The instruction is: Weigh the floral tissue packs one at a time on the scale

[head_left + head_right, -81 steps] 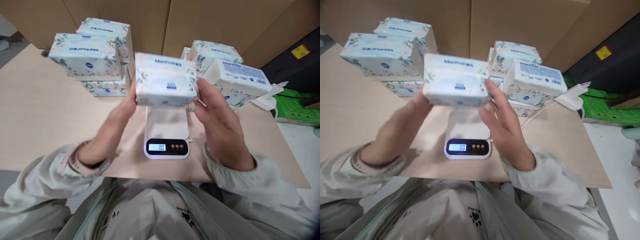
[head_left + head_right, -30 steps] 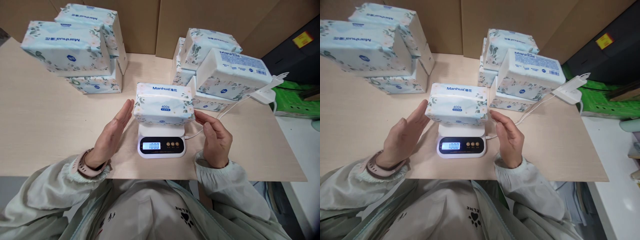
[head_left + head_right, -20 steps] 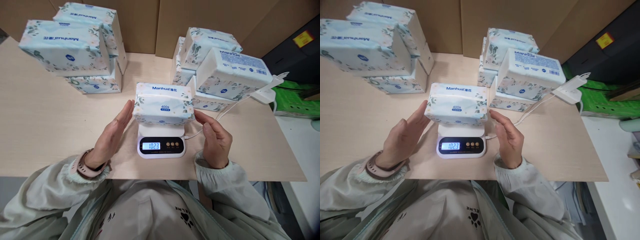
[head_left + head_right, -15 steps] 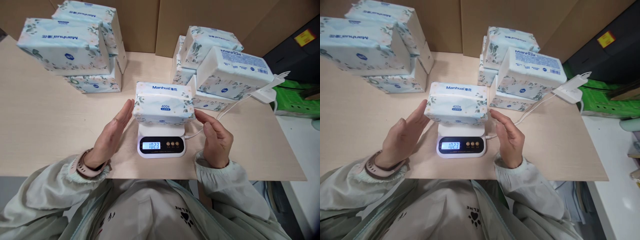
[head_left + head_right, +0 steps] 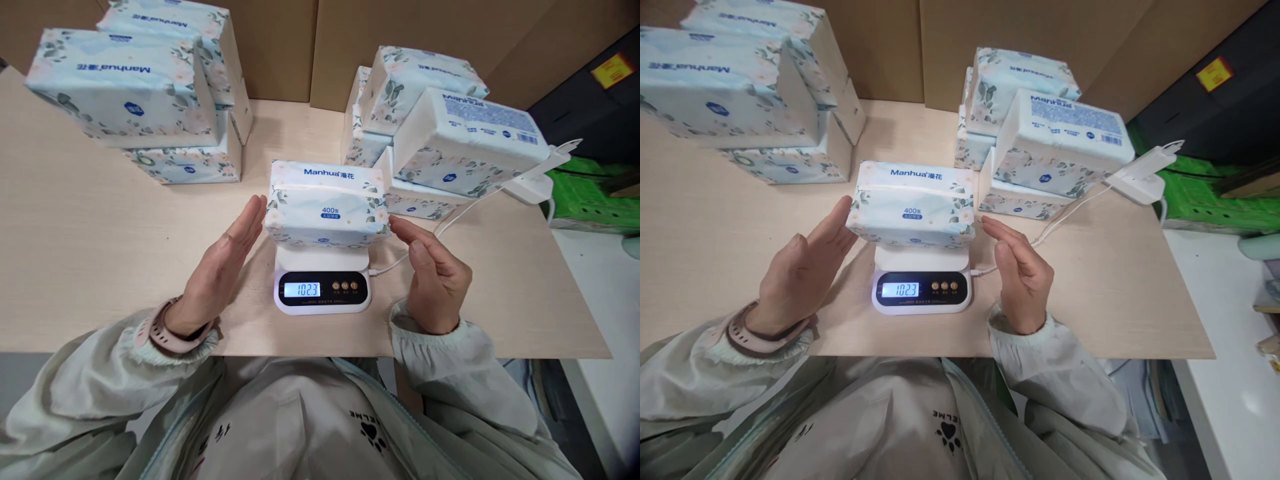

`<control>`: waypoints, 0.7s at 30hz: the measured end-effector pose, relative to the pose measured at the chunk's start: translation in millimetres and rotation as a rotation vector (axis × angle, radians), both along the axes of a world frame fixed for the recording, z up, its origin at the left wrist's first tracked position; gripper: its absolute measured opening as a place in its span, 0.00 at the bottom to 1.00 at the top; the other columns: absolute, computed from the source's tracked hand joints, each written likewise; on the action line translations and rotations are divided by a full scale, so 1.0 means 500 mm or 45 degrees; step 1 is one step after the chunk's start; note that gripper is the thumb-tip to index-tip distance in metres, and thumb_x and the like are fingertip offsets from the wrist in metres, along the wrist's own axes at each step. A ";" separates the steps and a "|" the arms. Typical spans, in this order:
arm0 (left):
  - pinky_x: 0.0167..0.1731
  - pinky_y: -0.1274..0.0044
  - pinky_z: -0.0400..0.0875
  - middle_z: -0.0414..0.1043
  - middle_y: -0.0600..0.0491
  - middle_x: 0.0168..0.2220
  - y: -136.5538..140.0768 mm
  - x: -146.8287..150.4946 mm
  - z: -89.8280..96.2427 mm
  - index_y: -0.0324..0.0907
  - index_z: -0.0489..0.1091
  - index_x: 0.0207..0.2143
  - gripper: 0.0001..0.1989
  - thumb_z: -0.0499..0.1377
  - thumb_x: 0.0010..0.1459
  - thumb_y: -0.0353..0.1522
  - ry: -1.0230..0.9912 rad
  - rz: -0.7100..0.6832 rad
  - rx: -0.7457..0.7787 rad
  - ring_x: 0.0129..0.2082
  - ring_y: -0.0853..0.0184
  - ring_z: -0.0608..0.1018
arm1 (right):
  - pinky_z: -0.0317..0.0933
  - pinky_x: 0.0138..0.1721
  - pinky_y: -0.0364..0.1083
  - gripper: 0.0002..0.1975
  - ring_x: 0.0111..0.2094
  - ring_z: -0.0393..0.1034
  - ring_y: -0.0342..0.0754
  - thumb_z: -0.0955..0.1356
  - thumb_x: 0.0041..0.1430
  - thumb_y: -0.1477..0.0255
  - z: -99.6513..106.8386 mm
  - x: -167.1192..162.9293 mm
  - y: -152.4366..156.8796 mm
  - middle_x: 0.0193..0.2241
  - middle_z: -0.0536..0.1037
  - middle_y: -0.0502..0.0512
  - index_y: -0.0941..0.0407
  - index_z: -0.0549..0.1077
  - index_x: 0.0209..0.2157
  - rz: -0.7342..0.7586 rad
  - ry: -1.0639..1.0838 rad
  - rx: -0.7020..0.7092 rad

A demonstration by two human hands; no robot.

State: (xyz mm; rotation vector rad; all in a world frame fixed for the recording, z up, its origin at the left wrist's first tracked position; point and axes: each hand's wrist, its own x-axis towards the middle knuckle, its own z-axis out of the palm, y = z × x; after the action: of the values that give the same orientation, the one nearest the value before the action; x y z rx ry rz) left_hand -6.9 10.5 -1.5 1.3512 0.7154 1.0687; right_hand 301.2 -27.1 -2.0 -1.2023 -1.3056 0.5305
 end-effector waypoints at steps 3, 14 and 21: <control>0.84 0.49 0.34 0.56 0.68 0.79 0.001 0.000 -0.001 0.64 0.66 0.74 0.28 0.47 0.78 0.52 -0.015 0.005 0.002 0.84 0.51 0.44 | 0.74 0.66 0.67 0.13 0.61 0.82 0.60 0.70 0.73 0.64 0.001 0.000 -0.001 0.54 0.88 0.52 0.45 0.87 0.53 -0.012 -0.005 0.003; 0.84 0.50 0.36 0.55 0.66 0.79 0.002 0.003 0.002 0.63 0.66 0.74 0.28 0.48 0.78 0.52 -0.027 0.000 -0.004 0.84 0.51 0.45 | 0.73 0.69 0.65 0.15 0.64 0.80 0.58 0.70 0.74 0.63 -0.004 0.004 -0.002 0.58 0.87 0.50 0.43 0.85 0.57 0.050 0.005 -0.027; 0.84 0.52 0.38 0.57 0.63 0.79 -0.001 0.007 0.010 0.59 0.67 0.74 0.29 0.50 0.77 0.52 -0.026 0.024 -0.047 0.84 0.52 0.47 | 0.68 0.73 0.65 0.18 0.66 0.78 0.57 0.69 0.75 0.61 -0.004 0.005 -0.006 0.62 0.84 0.50 0.43 0.82 0.61 0.089 0.053 -0.122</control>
State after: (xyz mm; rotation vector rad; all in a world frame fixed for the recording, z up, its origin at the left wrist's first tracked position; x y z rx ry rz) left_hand -3.3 9.9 3.5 1.3029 0.7307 1.0781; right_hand 303.8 -30.3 -4.1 -1.2209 -1.3027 0.6722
